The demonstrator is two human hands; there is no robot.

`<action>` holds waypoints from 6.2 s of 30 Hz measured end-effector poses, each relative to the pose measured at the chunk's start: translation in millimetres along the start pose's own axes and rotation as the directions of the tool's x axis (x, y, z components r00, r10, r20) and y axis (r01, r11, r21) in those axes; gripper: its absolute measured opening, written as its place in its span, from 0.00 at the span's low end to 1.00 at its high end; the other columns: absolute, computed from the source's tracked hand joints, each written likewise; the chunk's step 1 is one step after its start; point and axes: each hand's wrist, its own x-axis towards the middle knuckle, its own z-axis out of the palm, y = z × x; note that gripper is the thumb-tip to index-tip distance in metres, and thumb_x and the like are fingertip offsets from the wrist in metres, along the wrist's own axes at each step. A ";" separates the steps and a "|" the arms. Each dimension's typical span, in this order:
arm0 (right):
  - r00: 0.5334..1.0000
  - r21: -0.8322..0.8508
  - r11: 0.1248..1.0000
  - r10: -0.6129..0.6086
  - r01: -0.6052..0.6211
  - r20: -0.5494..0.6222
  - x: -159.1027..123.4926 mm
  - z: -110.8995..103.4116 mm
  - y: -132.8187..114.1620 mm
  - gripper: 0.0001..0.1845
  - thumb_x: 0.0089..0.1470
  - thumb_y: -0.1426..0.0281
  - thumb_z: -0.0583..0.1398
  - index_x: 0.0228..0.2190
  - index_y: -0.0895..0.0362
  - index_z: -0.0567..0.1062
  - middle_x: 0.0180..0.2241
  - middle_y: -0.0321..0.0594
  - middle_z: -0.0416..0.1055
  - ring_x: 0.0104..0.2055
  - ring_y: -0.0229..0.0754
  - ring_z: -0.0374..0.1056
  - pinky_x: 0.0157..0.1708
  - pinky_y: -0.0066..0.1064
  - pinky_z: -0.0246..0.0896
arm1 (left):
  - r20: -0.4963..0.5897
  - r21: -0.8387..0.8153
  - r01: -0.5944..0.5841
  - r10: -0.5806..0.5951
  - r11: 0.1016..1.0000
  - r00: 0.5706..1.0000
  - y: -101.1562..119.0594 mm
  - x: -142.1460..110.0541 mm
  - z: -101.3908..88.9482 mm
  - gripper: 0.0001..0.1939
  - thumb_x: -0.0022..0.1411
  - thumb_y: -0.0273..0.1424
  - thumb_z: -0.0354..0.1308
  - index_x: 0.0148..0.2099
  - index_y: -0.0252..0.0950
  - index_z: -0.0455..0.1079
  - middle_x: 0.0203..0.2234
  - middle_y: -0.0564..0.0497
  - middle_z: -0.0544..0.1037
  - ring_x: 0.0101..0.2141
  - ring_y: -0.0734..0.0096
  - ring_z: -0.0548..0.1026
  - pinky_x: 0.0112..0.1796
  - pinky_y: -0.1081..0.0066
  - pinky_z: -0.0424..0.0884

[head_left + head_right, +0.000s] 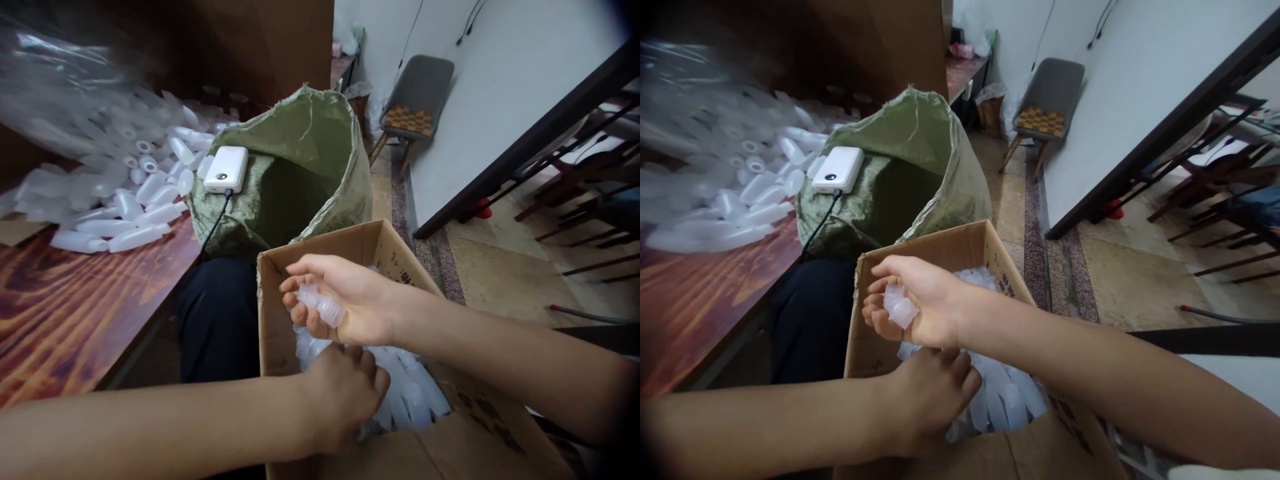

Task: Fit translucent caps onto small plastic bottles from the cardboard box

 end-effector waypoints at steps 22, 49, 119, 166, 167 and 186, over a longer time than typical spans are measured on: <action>0.570 -0.886 -0.314 -0.680 0.342 0.461 -25.9 -20.5 -18.8 0.13 0.61 0.63 0.58 0.47 0.51 0.73 0.41 0.40 0.74 0.43 0.42 0.70 0.40 0.31 0.66 | -0.638 -0.599 0.054 -0.517 0.799 0.570 -74.2 -103.8 -23.8 0.32 0.58 0.25 0.53 0.64 0.40 0.50 0.52 0.45 0.72 0.47 0.64 0.75 0.46 0.68 0.71; 0.452 -0.590 -0.757 -0.438 0.281 0.777 -11.4 -38.3 12.1 0.27 0.62 0.48 0.50 0.52 0.53 0.68 0.25 0.34 0.72 0.21 0.39 0.68 0.21 0.29 0.58 | -0.240 -0.965 -0.119 -0.605 0.233 0.759 -74.4 -102.8 -38.2 0.26 0.70 0.50 0.35 0.33 0.35 0.61 0.24 0.55 0.66 0.25 0.77 0.62 0.26 0.76 0.59; 0.711 -0.819 0.460 -0.697 0.342 -0.095 -0.8 -38.1 -21.6 0.27 0.62 0.50 0.51 0.45 0.59 0.73 0.23 0.31 0.58 0.20 0.30 0.49 0.18 0.24 0.41 | -0.489 -0.854 -0.106 -0.715 0.510 0.500 -103.4 -72.4 -38.3 0.13 0.66 0.41 0.54 0.44 0.37 0.65 0.34 0.51 0.77 0.34 0.69 0.75 0.34 0.71 0.68; 0.511 -0.689 -0.724 -0.607 -0.038 0.609 -40.2 -28.7 10.9 0.10 0.64 0.68 0.53 0.43 0.58 0.69 0.31 0.39 0.73 0.30 0.41 0.69 0.31 0.33 0.57 | -0.495 -0.759 -0.076 -0.497 0.646 0.713 -108.2 -76.0 -46.4 0.23 0.70 0.43 0.39 0.25 0.37 0.52 0.19 0.59 0.56 0.22 0.77 0.58 0.26 0.72 0.54; 0.526 -0.764 -0.645 -0.658 -0.025 0.538 -36.0 -28.6 12.2 0.11 0.65 0.66 0.51 0.39 0.58 0.70 0.31 0.39 0.73 0.30 0.41 0.69 0.31 0.33 0.56 | -0.495 -0.754 -0.066 -0.499 0.654 0.712 -107.9 -76.1 -46.0 0.22 0.70 0.43 0.40 0.25 0.37 0.53 0.19 0.59 0.57 0.22 0.77 0.58 0.26 0.73 0.54; 0.539 -0.967 -0.247 -0.808 0.057 0.238 -31.7 -22.4 14.3 0.13 0.55 0.58 0.57 0.29 0.56 0.70 0.27 0.33 0.68 0.29 0.36 0.64 0.29 0.27 0.54 | -0.435 -0.844 -0.107 -0.554 0.525 0.710 -125.4 -67.8 -23.7 0.22 0.66 0.50 0.46 0.42 0.40 0.73 0.30 0.52 0.77 0.34 0.66 0.75 0.37 0.74 0.73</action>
